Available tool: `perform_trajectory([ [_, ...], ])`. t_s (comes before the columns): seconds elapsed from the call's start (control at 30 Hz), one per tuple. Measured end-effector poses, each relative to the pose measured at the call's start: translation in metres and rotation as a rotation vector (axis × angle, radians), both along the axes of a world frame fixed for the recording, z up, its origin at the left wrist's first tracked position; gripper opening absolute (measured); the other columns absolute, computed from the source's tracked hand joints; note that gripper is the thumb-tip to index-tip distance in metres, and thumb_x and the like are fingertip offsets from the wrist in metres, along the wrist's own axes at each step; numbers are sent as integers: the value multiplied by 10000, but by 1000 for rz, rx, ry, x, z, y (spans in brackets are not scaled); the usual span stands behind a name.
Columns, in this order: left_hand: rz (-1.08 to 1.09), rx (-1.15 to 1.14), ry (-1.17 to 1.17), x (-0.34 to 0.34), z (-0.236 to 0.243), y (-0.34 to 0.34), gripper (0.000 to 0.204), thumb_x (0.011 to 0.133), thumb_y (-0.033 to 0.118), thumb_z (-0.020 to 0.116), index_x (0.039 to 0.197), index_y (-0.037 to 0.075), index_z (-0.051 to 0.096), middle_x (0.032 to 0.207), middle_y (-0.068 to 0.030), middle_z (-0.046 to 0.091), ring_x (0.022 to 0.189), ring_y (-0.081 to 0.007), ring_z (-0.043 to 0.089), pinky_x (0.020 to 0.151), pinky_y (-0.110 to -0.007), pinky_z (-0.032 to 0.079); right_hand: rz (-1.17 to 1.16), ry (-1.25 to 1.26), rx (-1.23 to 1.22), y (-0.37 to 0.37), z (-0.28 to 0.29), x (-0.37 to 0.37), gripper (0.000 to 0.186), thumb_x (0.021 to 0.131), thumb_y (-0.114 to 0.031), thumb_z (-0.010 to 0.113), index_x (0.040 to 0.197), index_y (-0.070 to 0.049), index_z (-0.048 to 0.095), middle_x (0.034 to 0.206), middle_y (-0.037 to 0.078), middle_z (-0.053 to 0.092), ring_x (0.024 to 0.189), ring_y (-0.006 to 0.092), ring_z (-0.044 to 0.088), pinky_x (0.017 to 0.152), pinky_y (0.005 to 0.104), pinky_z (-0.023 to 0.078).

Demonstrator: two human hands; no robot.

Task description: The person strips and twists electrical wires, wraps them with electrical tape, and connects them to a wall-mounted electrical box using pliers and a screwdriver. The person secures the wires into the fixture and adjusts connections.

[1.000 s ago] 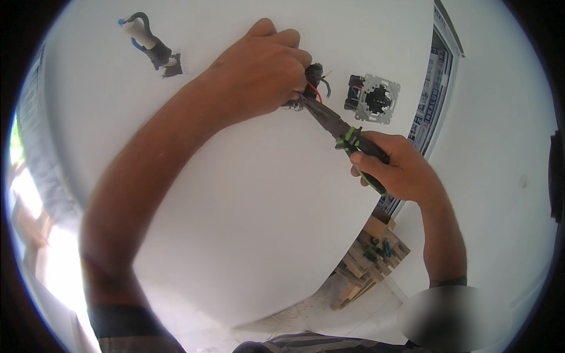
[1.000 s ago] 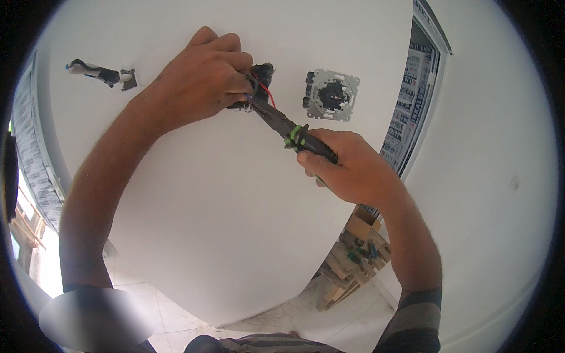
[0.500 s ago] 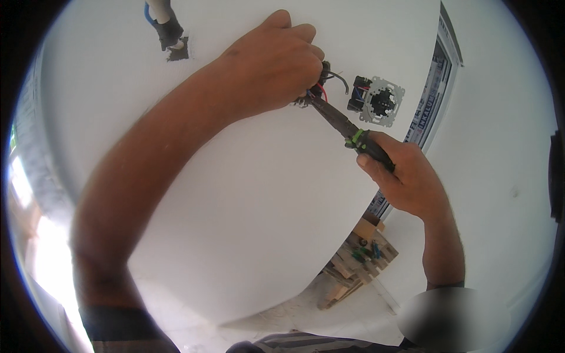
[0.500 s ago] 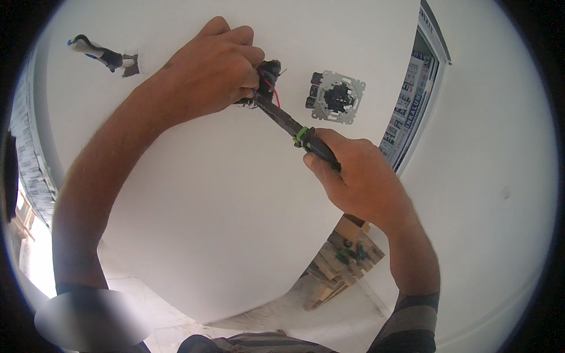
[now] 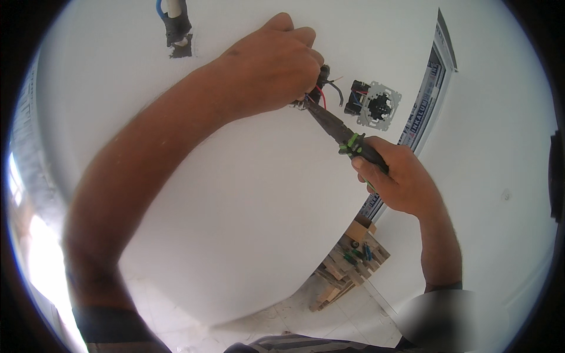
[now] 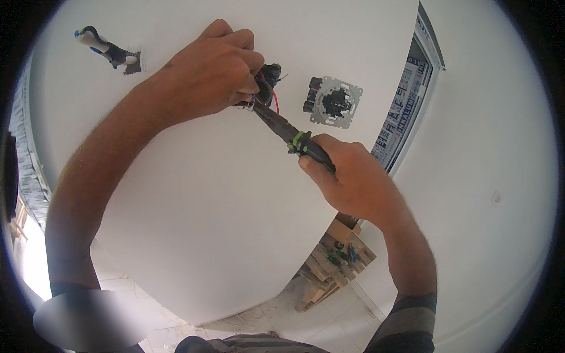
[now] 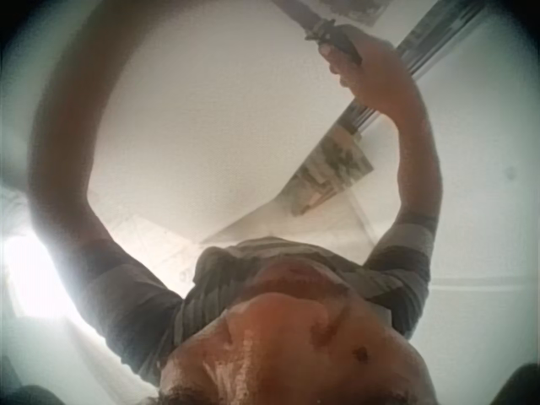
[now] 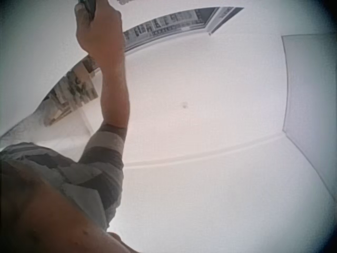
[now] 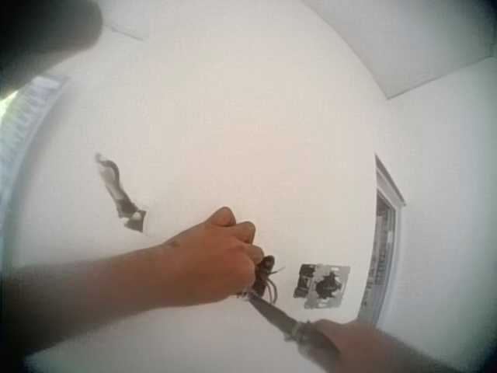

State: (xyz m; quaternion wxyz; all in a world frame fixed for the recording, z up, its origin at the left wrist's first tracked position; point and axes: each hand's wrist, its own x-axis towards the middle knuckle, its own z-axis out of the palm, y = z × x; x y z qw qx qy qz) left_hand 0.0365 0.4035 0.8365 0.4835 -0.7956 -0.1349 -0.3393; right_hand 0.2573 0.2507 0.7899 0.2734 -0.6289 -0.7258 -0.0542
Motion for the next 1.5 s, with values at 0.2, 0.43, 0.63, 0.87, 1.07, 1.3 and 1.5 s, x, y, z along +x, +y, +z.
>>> perform_trajectory([
  [0.2,-22,-7,10,-2,0,1,100,798,226,853,867,152,854,852,21,748,927,-149,585,916,-349,426,67,242,-116,8,-1,1,248,1031,-241,618,1042,1,672,728,60,674,554,139,620,565,318,510],
  [0.43,-32,7,-6,-1,-2,4,93,800,216,850,859,144,848,843,23,738,927,-153,585,924,-347,423,266,700,-264,13,-5,8,336,1023,-278,646,1120,43,666,763,135,715,563,207,701,473,274,521],
  [0.63,-37,9,10,-2,-1,5,98,821,226,837,864,138,843,840,30,736,934,-146,583,930,-348,423,643,1112,-413,40,-34,28,425,1037,-277,602,1196,117,612,769,208,702,543,266,695,396,244,474],
  [0.87,-87,-27,-3,0,-1,6,99,830,223,831,840,125,838,828,25,737,919,-147,585,912,-350,424,748,1186,-427,42,-49,31,469,1045,-276,588,1271,135,575,828,234,717,591,271,724,361,215,435],
  [1.07,-87,-24,-48,0,-4,0,94,823,218,836,824,124,839,819,12,749,908,-150,597,912,-349,432,134,532,-120,-11,-24,3,456,989,-128,649,1406,37,569,832,204,723,724,246,753,524,311,527],
  [1.3,-21,39,-55,1,-6,-2,116,824,227,853,858,117,848,860,-4,773,927,-152,606,915,-349,442,-74,-190,248,-6,-16,-2,505,984,-91,626,1441,85,503,951,278,708,780,401,729,705,448,550],
  [1.5,9,9,-45,1,-4,-1,147,808,237,870,871,107,850,883,-13,781,947,-157,607,922,-347,444,-80,-310,300,-4,-12,-18,538,977,-112,667,1440,101,493,1022,296,708,831,421,739,711,462,573],
])
